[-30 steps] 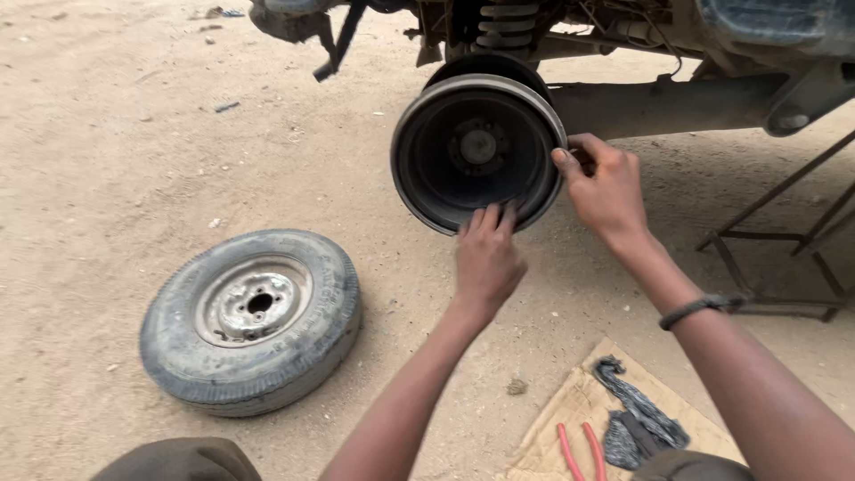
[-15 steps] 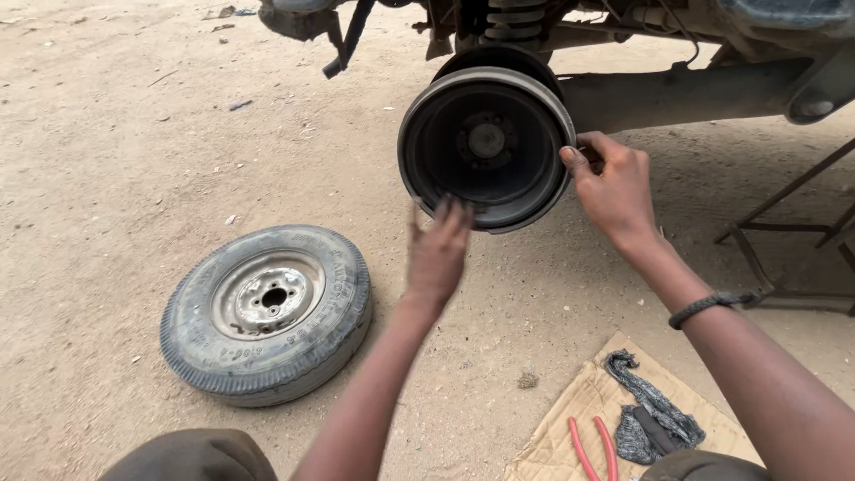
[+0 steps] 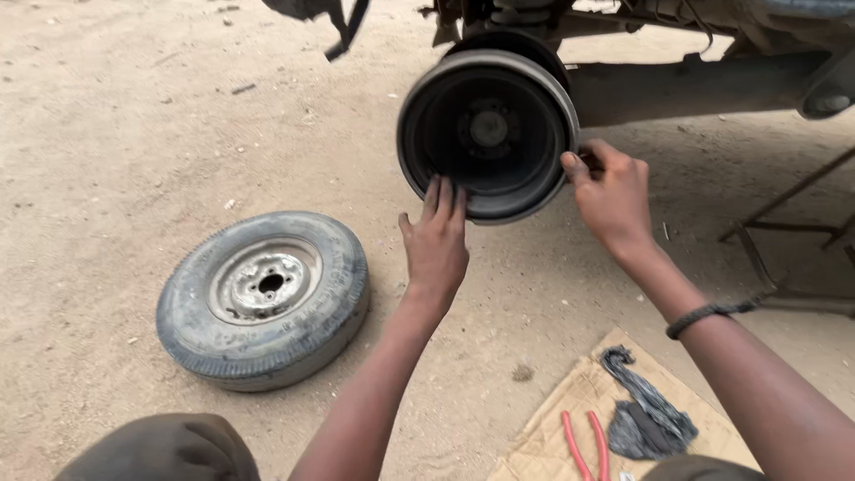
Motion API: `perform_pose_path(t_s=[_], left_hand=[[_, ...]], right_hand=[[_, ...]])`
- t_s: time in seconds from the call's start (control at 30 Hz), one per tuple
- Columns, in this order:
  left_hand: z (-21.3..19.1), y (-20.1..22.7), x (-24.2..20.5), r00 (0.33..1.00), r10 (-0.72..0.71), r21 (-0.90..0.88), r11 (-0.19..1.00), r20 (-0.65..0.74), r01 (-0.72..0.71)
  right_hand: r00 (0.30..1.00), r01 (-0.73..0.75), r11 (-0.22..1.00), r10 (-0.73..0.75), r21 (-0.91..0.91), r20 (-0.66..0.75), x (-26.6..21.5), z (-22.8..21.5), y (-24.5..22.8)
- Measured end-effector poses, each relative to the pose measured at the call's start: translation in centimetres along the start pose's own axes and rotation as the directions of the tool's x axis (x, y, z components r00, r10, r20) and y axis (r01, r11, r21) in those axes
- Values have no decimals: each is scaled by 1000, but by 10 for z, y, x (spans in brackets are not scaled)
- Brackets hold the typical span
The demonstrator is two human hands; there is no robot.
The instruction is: The person wipes and cleans the interior of a brake drum assembly using a cloth by hand while sitting on the ground near a vehicle.
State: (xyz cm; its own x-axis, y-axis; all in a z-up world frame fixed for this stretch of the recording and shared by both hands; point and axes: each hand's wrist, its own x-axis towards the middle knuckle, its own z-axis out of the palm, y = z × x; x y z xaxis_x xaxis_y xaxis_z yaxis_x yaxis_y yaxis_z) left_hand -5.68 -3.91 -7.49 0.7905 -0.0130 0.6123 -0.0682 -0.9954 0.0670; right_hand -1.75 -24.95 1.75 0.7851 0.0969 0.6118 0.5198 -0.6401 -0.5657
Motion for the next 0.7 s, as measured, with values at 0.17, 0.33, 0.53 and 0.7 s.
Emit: perform_pose_path(t_s=[0.17,0.33,0.53,0.7], left_hand=[[17,98,1,968,-213,-473,845,135,252],[23,15,-11,982,106,-123,984,-156,-126],[23,38,-3,996,-78,-115,990,44,83],[15,97,3,989,-150,-513,849,4,131]], right_hand=[[999,-22,999,23,23,-31,-1,5,1],[998,-57,997,57,46,-4,-2,6,7],[994,77,997,-77,1,-78,-16,11,19],[996,-1,998,6,56,-85,-11,17,20]])
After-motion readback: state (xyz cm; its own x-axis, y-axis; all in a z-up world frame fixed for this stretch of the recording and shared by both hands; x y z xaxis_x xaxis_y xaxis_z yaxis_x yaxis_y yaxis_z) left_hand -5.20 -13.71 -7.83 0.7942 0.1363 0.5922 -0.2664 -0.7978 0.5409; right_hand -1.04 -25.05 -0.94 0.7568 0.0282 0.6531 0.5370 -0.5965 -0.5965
